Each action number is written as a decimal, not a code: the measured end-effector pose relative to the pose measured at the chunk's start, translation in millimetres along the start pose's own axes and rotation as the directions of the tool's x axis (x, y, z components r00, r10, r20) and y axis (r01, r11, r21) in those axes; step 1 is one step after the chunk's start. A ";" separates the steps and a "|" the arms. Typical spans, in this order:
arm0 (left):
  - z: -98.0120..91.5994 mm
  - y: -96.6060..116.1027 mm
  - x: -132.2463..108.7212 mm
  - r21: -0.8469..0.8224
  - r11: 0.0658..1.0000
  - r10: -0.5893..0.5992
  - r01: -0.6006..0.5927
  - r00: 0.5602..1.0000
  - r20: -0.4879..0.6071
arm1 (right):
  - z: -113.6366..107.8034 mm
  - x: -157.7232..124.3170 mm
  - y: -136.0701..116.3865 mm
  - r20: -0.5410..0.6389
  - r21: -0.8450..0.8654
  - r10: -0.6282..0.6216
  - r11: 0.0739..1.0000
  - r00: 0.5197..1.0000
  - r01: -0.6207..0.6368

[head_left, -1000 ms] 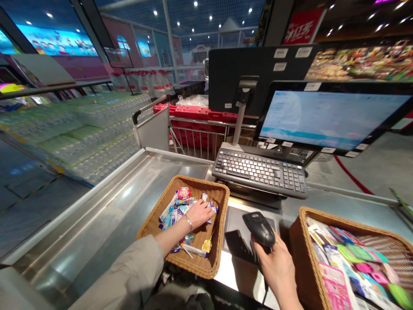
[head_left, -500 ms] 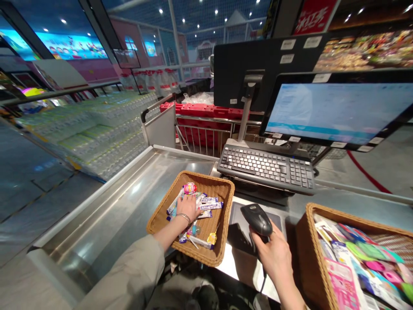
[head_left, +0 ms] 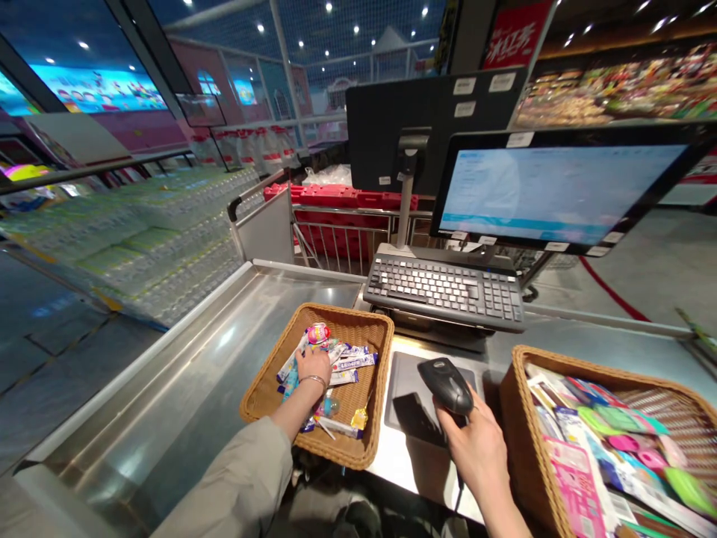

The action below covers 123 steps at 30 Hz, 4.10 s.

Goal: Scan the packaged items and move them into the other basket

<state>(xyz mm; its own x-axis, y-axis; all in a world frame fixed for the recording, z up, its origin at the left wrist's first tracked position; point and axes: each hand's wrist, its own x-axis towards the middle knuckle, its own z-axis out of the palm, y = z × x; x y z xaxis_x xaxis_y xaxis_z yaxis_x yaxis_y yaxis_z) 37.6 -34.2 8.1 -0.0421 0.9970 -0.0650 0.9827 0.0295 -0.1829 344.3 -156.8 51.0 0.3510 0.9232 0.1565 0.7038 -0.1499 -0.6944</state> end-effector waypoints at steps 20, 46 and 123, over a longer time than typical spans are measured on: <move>-100.1 37.1 -26.5 -0.059 0.964 0.195 -0.260 0.839 -0.508 | 2.7 -4.6 -3.2 -0.170 -0.058 -0.261 0.965 0.950 0.255; -134.5 122.6 -35.2 -0.052 0.821 0.408 -0.568 0.648 -0.643 | -31.3 -28.0 -0.5 -0.283 -0.222 -0.319 0.939 0.905 0.262; -143.7 369.7 -64.6 0.090 0.283 0.793 -0.955 0.180 -0.582 | -179.9 -61.8 161.4 -0.714 -0.119 0.162 0.931 0.682 -0.345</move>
<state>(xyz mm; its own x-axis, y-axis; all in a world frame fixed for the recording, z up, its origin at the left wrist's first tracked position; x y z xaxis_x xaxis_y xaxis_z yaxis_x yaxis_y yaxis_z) 429.6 -77.3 85.7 0.8765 0.2446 0.4145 0.3020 -0.9501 -0.0779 547.3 -301.7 55.6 0.7940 0.3525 0.4954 0.6072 -0.5004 -0.6172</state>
